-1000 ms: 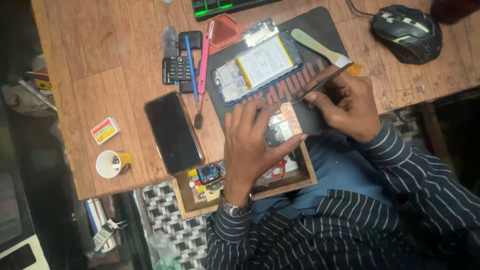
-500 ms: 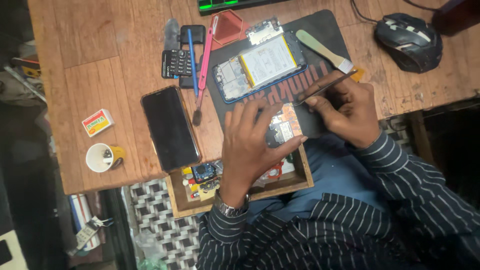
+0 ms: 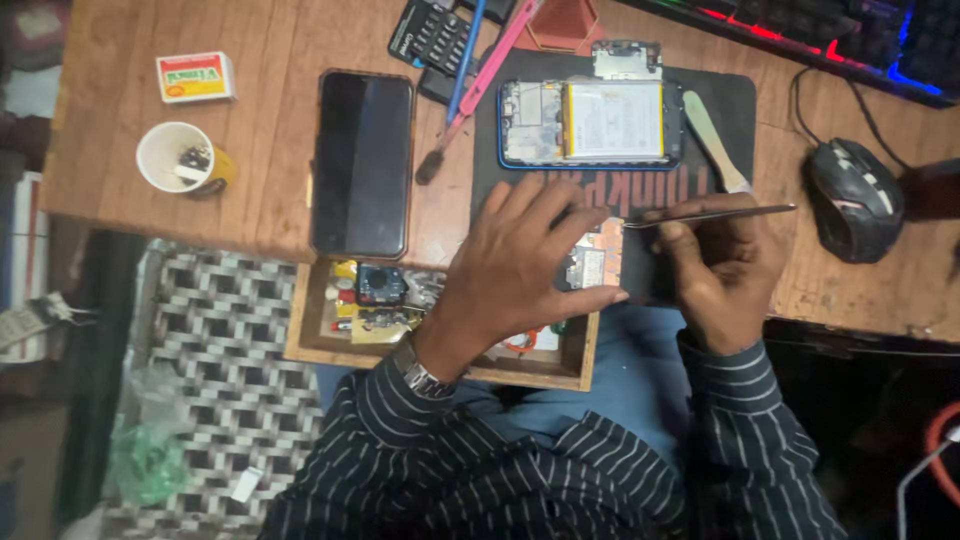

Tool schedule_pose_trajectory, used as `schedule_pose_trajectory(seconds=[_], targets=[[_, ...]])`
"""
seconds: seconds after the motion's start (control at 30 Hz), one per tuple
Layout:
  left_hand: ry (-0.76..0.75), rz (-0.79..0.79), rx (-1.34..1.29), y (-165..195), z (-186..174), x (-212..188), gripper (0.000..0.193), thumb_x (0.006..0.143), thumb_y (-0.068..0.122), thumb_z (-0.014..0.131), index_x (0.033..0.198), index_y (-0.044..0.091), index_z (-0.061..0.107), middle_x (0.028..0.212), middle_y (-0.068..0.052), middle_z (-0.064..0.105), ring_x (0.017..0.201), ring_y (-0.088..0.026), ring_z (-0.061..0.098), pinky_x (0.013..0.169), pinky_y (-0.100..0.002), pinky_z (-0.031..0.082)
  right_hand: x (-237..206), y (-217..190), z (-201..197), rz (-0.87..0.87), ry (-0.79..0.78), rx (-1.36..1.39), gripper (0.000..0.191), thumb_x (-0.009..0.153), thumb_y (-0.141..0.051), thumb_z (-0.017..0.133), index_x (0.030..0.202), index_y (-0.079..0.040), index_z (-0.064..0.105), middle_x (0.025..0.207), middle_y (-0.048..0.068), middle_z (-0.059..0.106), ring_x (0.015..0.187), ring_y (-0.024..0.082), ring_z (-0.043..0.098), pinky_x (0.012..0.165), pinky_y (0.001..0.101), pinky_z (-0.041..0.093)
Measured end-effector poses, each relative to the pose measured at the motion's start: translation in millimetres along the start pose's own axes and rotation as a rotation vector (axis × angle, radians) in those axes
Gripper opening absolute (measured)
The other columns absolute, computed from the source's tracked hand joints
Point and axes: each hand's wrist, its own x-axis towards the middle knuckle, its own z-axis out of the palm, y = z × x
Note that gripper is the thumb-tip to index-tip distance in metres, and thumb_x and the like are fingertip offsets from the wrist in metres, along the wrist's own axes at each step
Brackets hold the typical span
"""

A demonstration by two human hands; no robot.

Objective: The person cleans a small circuit board with a brush, then uses tweezers to adjust components on the board. The work is performed on a cluttered desk with tools and a disassembled phone nearby.

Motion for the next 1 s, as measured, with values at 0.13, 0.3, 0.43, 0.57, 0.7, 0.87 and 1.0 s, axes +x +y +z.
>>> schedule_pose_trajectory(seconds=[0.13, 0.3, 0.43, 0.57, 0.7, 0.87, 1.0], targets=[[0.032, 0.034, 0.009, 0, 3, 3, 0.066, 0.078, 0.055, 0.083, 0.120, 0.005, 0.069, 0.123, -0.014, 0.060, 0.113, -0.032, 0.055, 0.094, -0.044, 0.042, 1, -3, -2, 0.005, 0.005, -0.025, 0.014, 0.103, 0.009, 0.065, 0.114, 0.003, 0.058, 0.107, 0.015, 0.073, 0.090, 0.015, 0.068, 0.083, 0.0276, 0.057], [0.052, 0.034, 0.000, 2, 2, 1, 0.065, 0.077, 0.053, 0.084, 0.121, 0.007, 0.070, 0.120, -0.013, 0.060, 0.111, -0.031, 0.055, 0.093, -0.043, 0.042, 2, -6, -1, 0.001, 0.005, -0.025, 0.015, 0.102, 0.010, 0.065, 0.113, 0.003, 0.058, 0.106, 0.015, 0.073, 0.089, 0.014, 0.068, 0.082, 0.0269, 0.056], [0.049, 0.024, -0.002, 3, 1, 1, 0.065, 0.076, 0.052, 0.085, 0.119, 0.007, 0.070, 0.119, -0.013, 0.061, 0.109, -0.030, 0.055, 0.092, -0.044, 0.042, 1, -9, 0, -0.002, -0.005, -0.036, 0.014, 0.102, 0.010, 0.064, 0.112, 0.003, 0.058, 0.107, 0.016, 0.073, 0.089, 0.014, 0.067, 0.082, 0.0269, 0.056], [0.043, 0.024, -0.002, 5, 0, 3, 0.064, 0.075, 0.051, 0.085, 0.119, 0.007, 0.071, 0.120, -0.013, 0.061, 0.110, -0.030, 0.056, 0.092, -0.043, 0.042, 1, -10, -1, -0.013, 0.010, -0.019, 0.015, 0.102, 0.010, 0.064, 0.113, 0.002, 0.057, 0.106, 0.016, 0.073, 0.088, 0.014, 0.068, 0.081, 0.0268, 0.056], [0.051, 0.036, -0.006, 7, 0, 4, 0.064, 0.074, 0.050, 0.086, 0.117, 0.006, 0.071, 0.118, -0.013, 0.060, 0.110, -0.031, 0.056, 0.092, -0.043, 0.042, 0, -11, -3, -0.021, -0.007, -0.039, 0.016, 0.100, 0.010, 0.064, 0.113, 0.003, 0.057, 0.106, 0.015, 0.073, 0.089, 0.014, 0.069, 0.082, 0.0271, 0.057], [0.054, 0.045, -0.015, 8, 2, 3, 0.065, 0.074, 0.050, 0.087, 0.118, 0.004, 0.070, 0.123, -0.016, 0.061, 0.112, -0.032, 0.056, 0.092, -0.043, 0.042, -1, -8, -5, -0.024, 0.008, -0.057, 0.015, 0.101, 0.010, 0.064, 0.113, 0.003, 0.058, 0.106, 0.015, 0.073, 0.088, 0.014, 0.068, 0.082, 0.0271, 0.057], [0.048, 0.032, -0.018, 8, 4, 4, 0.066, 0.073, 0.050, 0.087, 0.116, 0.004, 0.070, 0.123, -0.016, 0.061, 0.112, -0.033, 0.056, 0.091, -0.043, 0.042, -2, -8, -6, -0.013, 0.005, -0.028, 0.015, 0.101, 0.008, 0.066, 0.113, 0.003, 0.058, 0.105, 0.015, 0.073, 0.088, 0.014, 0.068, 0.081, 0.0269, 0.057]])
